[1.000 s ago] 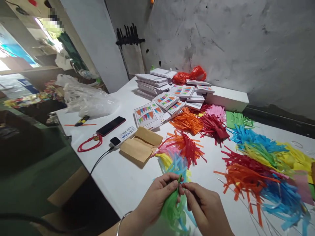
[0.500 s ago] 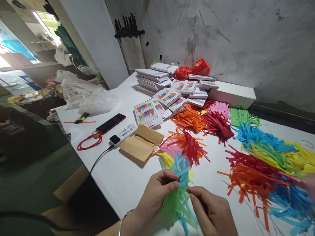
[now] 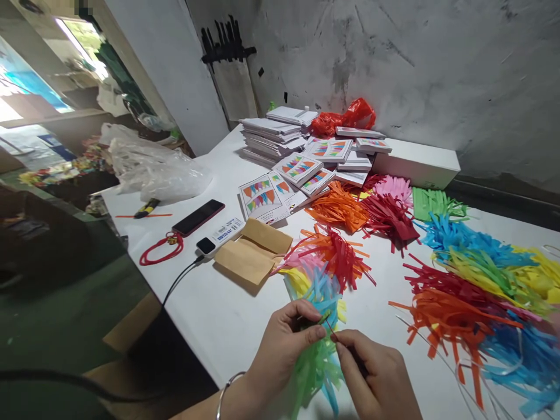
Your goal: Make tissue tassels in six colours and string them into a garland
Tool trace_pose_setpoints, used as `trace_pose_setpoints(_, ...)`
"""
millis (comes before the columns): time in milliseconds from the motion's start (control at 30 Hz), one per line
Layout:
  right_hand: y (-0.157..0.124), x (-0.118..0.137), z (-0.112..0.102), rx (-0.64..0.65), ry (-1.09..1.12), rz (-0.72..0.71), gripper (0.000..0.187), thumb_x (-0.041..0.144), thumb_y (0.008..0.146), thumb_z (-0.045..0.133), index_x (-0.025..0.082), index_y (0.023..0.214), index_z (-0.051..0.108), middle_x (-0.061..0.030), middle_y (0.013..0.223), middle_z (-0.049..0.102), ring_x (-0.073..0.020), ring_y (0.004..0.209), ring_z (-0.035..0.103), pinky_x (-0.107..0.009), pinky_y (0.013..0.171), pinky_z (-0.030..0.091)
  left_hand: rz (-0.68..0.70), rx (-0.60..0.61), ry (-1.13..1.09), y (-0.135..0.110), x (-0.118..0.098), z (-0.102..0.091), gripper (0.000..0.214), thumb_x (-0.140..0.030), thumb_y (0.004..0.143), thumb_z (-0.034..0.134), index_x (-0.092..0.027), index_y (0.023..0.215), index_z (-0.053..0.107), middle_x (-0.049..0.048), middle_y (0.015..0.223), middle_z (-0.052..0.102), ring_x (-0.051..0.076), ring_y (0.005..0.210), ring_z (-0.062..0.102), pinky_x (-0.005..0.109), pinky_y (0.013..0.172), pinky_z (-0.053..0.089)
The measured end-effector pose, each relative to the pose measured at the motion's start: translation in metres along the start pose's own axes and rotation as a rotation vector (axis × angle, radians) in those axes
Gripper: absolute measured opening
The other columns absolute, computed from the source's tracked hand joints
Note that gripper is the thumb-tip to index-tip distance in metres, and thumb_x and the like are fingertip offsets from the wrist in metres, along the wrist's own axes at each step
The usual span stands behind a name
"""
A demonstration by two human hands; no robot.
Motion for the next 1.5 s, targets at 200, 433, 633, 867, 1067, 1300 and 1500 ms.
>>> trace_pose_setpoints(200,-0.002,0.001,0.001,0.006,-0.028,0.005,0.024,0.034,0.098,0.047,0.021,0.091,0.067,0.0013,0.066,0.066,-0.0116,0.054,0.059,-0.02,0.056,0.041,0.054,-0.002,0.029,-0.003,0.001,-0.001,0.026,-0.03,0.064,0.092,-0.018,0.075,0.072,-0.001,0.08,0.063,0.012,0.075,0.059,0.022,0.07,0.048)
trace_pose_setpoints(433,0.002,-0.007,-0.001,0.174,0.025,0.13,0.033,0.04,0.098,0.046,0.02,0.079,0.065,0.0029,0.052,0.054,-0.0103,0.044,0.048,-0.022,0.046,0.034,0.471,0.111,0.426,-0.012,-0.016,0.007,0.013,-0.01,0.078,0.077,-0.021,0.075,0.071,0.0009,0.08,0.066,0.015,0.079,0.064,0.025,0.072,0.052)
trace_pose_setpoints(633,0.005,-0.016,0.008,0.353,0.517,0.465,0.045,0.053,0.089,0.062,0.018,0.118,0.058,0.0022,0.067,0.067,-0.008,0.036,0.052,-0.018,0.037,0.037,0.821,0.172,0.711,-0.022,-0.031,0.011,0.023,0.002,0.083,0.066,-0.021,0.085,0.067,0.003,0.084,0.068,0.016,0.083,0.062,0.028,0.075,0.053)
trace_pose_setpoints(867,0.006,-0.016,0.024,0.416,0.954,0.594,0.064,0.055,0.074,0.079,0.012,0.115,0.055,0.001,0.057,0.066,-0.0092,0.031,0.051,-0.017,0.03,0.035,0.897,0.163,0.739,-0.024,-0.044,0.011,0.024,0.002,0.082,0.065,-0.021,0.087,0.066,0.0036,0.083,0.068,0.017,0.081,0.062,0.029,0.072,0.054)
trace_pose_setpoints(1067,0.007,-0.015,0.018,0.352,0.88,0.569,0.061,0.055,0.079,0.076,0.012,0.117,0.054,0.0026,0.06,0.066,-0.0083,0.033,0.053,-0.016,0.034,0.035,0.87,0.197,0.723,-0.025,-0.044,0.01,0.025,0.001,0.081,0.068,-0.023,0.087,0.068,0.0042,0.083,0.07,0.018,0.081,0.062,0.03,0.072,0.054)
trace_pose_setpoints(1300,0.007,-0.014,0.013,0.343,0.743,0.513,0.054,0.055,0.084,0.071,0.013,0.116,0.056,0.0047,0.063,0.064,-0.0059,0.036,0.052,-0.016,0.038,0.037,0.666,0.207,0.582,-0.021,-0.036,0.008,0.019,-0.005,0.083,0.07,-0.023,0.083,0.068,0.0024,0.084,0.069,0.017,0.083,0.065,0.03,0.075,0.055)
trace_pose_setpoints(1500,0.008,-0.016,0.016,0.389,0.846,0.514,0.051,0.052,0.084,0.072,0.013,0.113,0.058,0.0032,0.062,0.065,-0.007,0.035,0.052,-0.016,0.035,0.035,0.725,0.24,0.648,-0.023,-0.036,0.012,0.019,-0.003,0.084,0.067,-0.022,0.081,0.067,0.0031,0.081,0.069,0.017,0.08,0.064,0.029,0.075,0.054)
Point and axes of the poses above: each hand's wrist, its own y-axis towards the middle knuckle, its own z-axis out of the palm, x = y × z, the point moved 3 cm from there along y, towards the middle knuckle
